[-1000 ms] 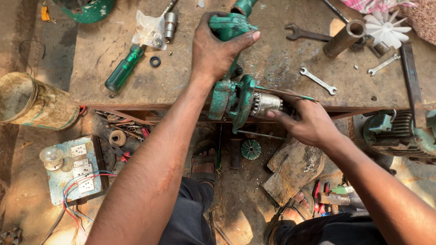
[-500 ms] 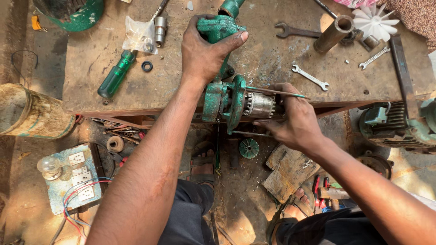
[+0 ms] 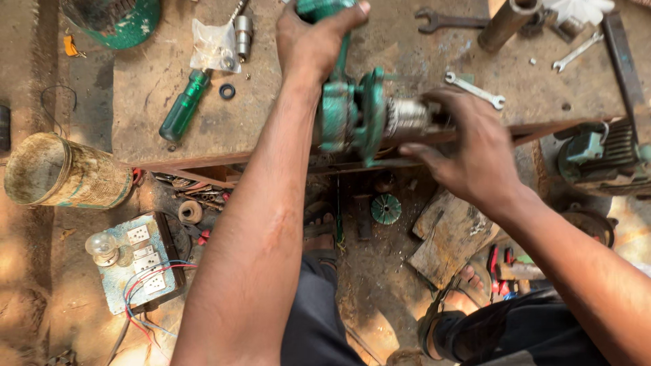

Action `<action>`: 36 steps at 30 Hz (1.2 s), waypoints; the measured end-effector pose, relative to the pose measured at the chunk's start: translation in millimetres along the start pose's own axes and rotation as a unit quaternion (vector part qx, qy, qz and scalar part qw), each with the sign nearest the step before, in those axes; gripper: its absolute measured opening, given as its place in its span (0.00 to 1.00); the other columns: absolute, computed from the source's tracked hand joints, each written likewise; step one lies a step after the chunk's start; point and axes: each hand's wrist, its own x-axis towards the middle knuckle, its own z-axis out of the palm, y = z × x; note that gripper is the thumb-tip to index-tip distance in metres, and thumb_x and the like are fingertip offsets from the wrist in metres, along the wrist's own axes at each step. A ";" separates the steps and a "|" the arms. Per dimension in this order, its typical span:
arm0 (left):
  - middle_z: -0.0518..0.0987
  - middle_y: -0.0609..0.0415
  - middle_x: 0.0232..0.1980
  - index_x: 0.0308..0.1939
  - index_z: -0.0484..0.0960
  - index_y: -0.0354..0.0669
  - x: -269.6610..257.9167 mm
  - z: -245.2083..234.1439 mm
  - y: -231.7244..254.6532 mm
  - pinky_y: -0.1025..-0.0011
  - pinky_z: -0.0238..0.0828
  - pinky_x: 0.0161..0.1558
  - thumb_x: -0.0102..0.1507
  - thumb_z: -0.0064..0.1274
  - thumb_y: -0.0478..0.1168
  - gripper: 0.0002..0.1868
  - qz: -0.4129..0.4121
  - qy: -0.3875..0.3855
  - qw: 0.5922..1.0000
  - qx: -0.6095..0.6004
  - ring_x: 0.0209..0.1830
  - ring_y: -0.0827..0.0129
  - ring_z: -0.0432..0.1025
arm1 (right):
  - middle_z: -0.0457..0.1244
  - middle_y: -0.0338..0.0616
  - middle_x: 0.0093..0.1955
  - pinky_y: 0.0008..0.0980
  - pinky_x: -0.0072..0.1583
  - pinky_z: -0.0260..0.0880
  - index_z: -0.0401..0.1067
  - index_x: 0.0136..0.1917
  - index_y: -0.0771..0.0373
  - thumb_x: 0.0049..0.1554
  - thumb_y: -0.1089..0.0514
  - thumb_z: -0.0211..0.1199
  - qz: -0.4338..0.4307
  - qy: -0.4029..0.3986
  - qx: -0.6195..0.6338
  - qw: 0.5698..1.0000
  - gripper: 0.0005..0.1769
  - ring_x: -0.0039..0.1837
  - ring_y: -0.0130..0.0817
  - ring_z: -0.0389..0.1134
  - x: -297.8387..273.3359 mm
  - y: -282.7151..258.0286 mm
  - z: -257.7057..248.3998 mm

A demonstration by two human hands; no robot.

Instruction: The person disassembles a green motor housing, removes the rotor, and uses a hammer and wrench to adjust internal components. They repeatedly strike the housing and reassemble the parts on a cluttered workbench.

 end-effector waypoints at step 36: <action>0.82 0.37 0.48 0.42 0.83 0.38 -0.5 -16.4 41.6 0.40 0.73 0.51 0.52 0.55 0.45 0.18 -0.303 -0.093 0.920 -0.230 0.49 0.50 0.76 | 0.59 0.41 0.40 0.41 0.57 0.52 0.69 0.40 0.61 0.74 0.47 0.66 -0.101 0.181 -0.014 0.978 0.24 0.50 0.36 0.55 56.4 -15.5 -23.5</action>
